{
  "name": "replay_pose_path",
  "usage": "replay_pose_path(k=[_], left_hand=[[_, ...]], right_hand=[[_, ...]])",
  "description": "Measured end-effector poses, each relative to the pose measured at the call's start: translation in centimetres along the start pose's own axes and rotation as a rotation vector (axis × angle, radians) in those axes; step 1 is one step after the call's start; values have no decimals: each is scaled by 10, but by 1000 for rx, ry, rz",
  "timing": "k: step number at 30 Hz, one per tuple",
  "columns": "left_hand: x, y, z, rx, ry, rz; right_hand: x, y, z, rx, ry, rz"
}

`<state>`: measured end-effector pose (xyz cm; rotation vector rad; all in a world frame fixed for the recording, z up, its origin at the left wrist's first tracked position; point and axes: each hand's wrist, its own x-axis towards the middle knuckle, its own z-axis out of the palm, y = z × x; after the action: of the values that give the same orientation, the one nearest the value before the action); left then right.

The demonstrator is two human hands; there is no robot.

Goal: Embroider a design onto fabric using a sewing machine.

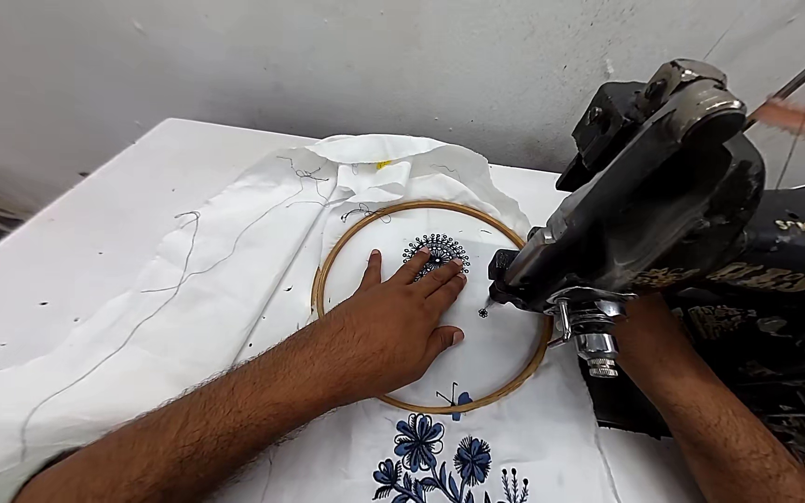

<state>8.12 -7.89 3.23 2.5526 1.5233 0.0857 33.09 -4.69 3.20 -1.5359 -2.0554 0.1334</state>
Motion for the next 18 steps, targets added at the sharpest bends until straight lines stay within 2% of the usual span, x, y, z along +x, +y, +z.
replay_pose_path(k=[6, 10, 18], left_hand=[[0, 2, -1, 1, -29, -4], [-1, 0, -1, -1, -10, 1], [1, 1, 1, 2, 7, 4]], right_hand=[[1, -6, -9, 54, -77, 147], [0, 7, 2, 5, 7, -35], [1, 2, -3, -2, -24, -15]])
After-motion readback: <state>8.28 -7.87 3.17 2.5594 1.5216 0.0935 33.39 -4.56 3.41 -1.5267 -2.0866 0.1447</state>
